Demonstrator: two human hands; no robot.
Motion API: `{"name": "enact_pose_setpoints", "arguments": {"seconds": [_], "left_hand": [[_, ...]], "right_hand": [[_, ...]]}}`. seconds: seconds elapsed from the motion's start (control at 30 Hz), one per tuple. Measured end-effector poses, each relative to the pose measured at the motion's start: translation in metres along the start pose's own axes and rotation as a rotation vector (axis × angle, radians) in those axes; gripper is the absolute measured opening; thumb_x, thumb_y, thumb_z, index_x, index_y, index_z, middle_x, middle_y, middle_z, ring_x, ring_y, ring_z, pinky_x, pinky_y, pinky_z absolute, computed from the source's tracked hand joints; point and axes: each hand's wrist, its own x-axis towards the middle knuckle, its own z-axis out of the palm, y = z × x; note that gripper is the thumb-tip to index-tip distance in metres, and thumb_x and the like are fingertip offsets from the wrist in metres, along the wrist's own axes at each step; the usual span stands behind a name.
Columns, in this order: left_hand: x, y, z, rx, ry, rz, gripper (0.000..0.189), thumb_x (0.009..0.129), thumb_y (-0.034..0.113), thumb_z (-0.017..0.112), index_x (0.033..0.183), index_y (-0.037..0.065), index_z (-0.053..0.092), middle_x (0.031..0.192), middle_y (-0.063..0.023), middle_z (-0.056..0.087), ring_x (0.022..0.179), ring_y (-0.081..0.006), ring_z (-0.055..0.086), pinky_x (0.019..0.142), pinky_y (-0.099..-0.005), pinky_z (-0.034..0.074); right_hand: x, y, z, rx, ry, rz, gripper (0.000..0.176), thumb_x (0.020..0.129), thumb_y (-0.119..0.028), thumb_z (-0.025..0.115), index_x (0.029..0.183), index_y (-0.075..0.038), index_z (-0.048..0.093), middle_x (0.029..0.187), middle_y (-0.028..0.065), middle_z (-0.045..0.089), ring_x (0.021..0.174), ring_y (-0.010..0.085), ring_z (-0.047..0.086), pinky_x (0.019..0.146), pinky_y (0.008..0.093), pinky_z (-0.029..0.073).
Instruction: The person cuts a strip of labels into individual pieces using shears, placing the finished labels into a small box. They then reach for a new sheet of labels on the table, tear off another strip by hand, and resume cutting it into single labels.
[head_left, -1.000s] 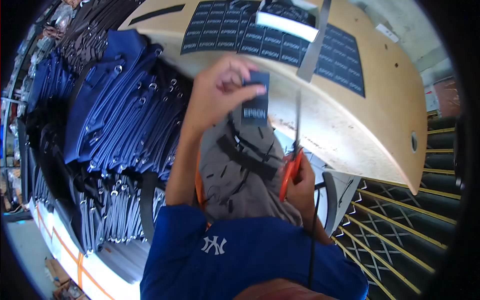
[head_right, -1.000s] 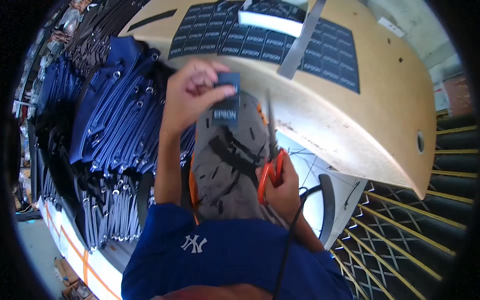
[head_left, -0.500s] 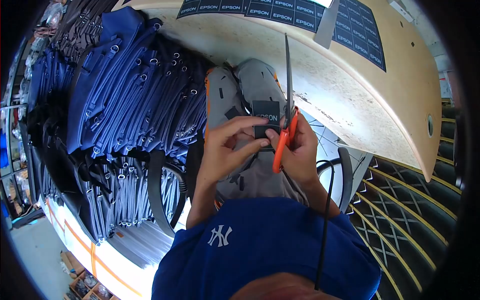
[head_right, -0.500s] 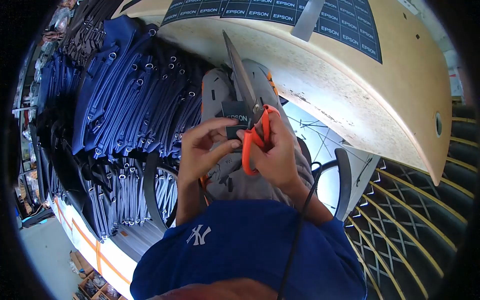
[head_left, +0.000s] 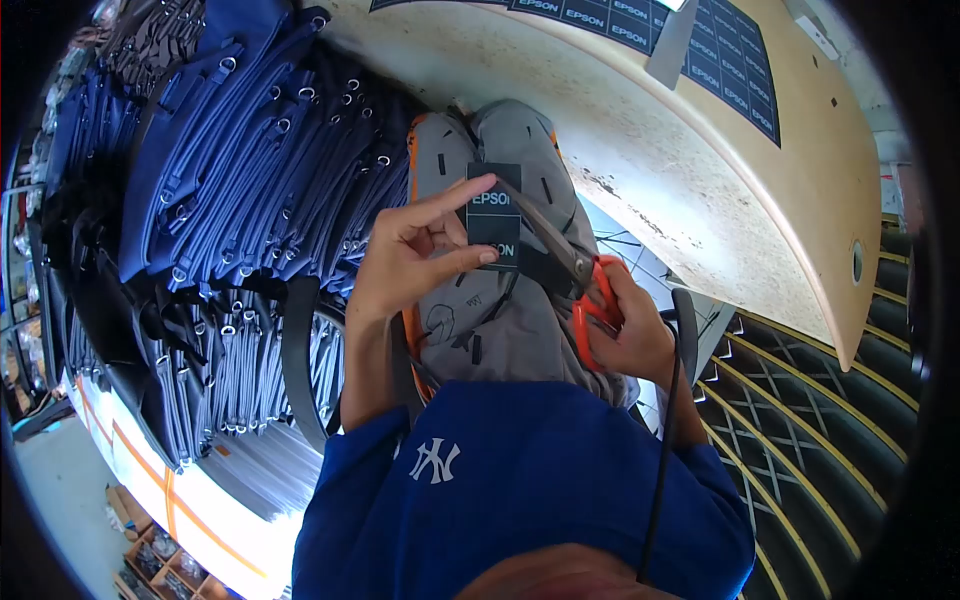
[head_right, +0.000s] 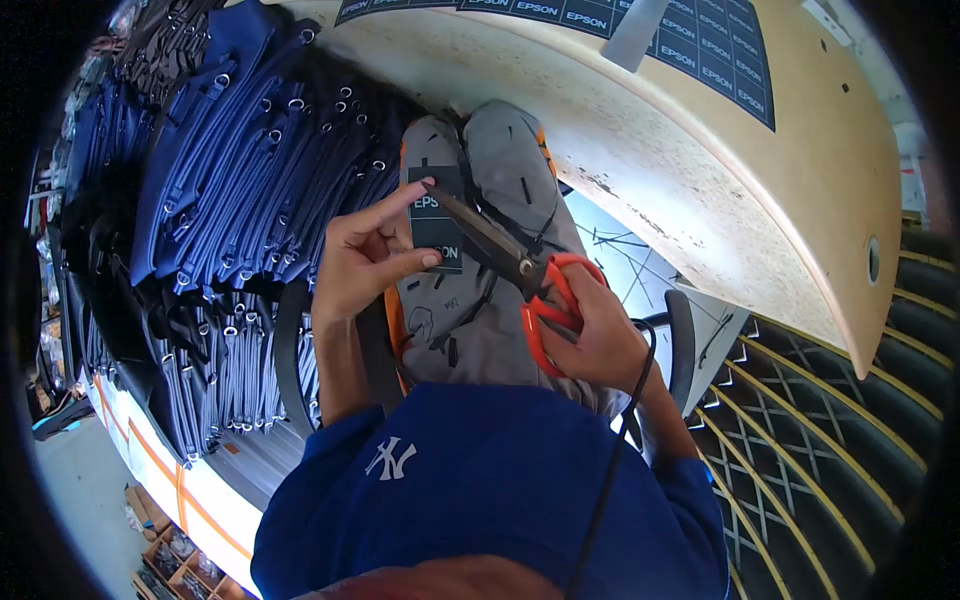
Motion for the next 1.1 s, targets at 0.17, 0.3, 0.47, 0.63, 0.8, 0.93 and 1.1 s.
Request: {"name": "enact_pose_setpoints", "arguments": {"seconds": [0.17, 0.3, 0.47, 0.63, 0.8, 0.93, 1.1], "left_hand": [[-0.001, -0.004, -0.015, 0.041, -0.083, -0.039, 0.066, 0.068, -0.008, 0.074, 0.129, 0.004, 0.051, 0.061, 0.0047, 0.05, 0.059, -0.0015, 0.048, 0.078, -0.019, 0.044], [-0.003, -0.003, -0.022, 0.062, -0.114, -0.029, 0.065, 0.066, -0.008, 0.076, 0.126, 0.002, 0.053, 0.061, 0.0034, 0.048, 0.057, -0.0024, 0.044, 0.055, -0.0175, 0.036], [-0.003, -0.003, -0.024, 0.181, -0.233, 0.025, 0.066, 0.063, -0.005, 0.079, 0.125, 0.003, 0.055, 0.057, 0.0051, 0.046, 0.052, -0.0011, 0.042, 0.048, -0.0198, 0.027], [0.002, -0.002, -0.02, 0.213, -0.346, 0.105, 0.066, 0.062, -0.002, 0.08, 0.124, 0.005, 0.057, 0.054, 0.0033, 0.05, 0.048, -0.0011, 0.041, 0.055, -0.0158, 0.036], [0.005, 0.002, -0.019, 0.232, -0.463, 0.12, 0.061, 0.067, 0.0, 0.076, 0.124, 0.007, 0.057, 0.053, 0.0002, 0.057, 0.051, -0.0038, 0.046, 0.106, -0.0345, 0.033], [0.005, -0.001, -0.019, 0.197, -0.503, 0.101, 0.062, 0.064, 0.001, 0.079, 0.122, 0.006, 0.059, 0.052, 0.0, 0.054, 0.046, -0.0012, 0.04, 0.064, -0.013, 0.04], [0.006, -0.001, -0.018, 0.193, -0.535, 0.073, 0.062, 0.063, 0.002, 0.079, 0.121, 0.006, 0.059, 0.051, -0.0011, 0.054, 0.045, -0.0024, 0.041, 0.066, -0.0138, 0.041]], "right_hand": [[-0.024, 0.004, -0.011, -0.072, -0.207, 0.132, 0.057, 0.073, -0.018, 0.069, 0.118, 0.003, 0.041, 0.086, 0.0132, 0.052, 0.075, 0.0217, 0.052, 0.066, 0.032, 0.042], [-0.026, -0.006, -0.02, -0.099, -0.32, 0.191, 0.066, 0.069, -0.026, 0.074, 0.118, 0.003, 0.041, 0.087, 0.0133, 0.052, 0.076, 0.0209, 0.053, 0.067, 0.0324, 0.042], [-0.034, 0.031, -0.03, 0.073, -0.491, 0.163, 0.08, 0.066, -0.039, 0.076, 0.123, 0.005, 0.041, 0.089, 0.0142, 0.055, 0.076, 0.0214, 0.055, 0.069, 0.0317, 0.043], [-0.029, 0.034, -0.032, 0.118, -0.594, 0.044, 0.081, 0.069, -0.04, 0.075, 0.125, 0.006, 0.041, 0.085, 0.0117, 0.058, 0.074, 0.0192, 0.056, 0.069, 0.0316, 0.044], [-0.025, 0.027, -0.025, 0.296, -0.59, 0.043, 0.075, 0.071, -0.05, 0.071, 0.117, 0.005, 0.05, 0.072, 0.0041, 0.053, 0.052, 0.0107, 0.047, 0.049, 0.0235, 0.033], [-0.022, 0.019, -0.027, 0.375, -0.62, 0.142, 0.055, 0.077, -0.037, 0.067, 0.112, 0.004, 0.054, 0.073, 0.004, 0.055, 0.053, 0.0109, 0.047, 0.05, 0.0239, 0.036], [-0.021, 0.022, -0.026, 0.374, -0.635, 0.154, 0.046, 0.082, -0.032, 0.063, 0.11, 0.004, 0.055, 0.074, 0.004, 0.055, 0.057, 0.0105, 0.048, 0.051, 0.0244, 0.037]]}}
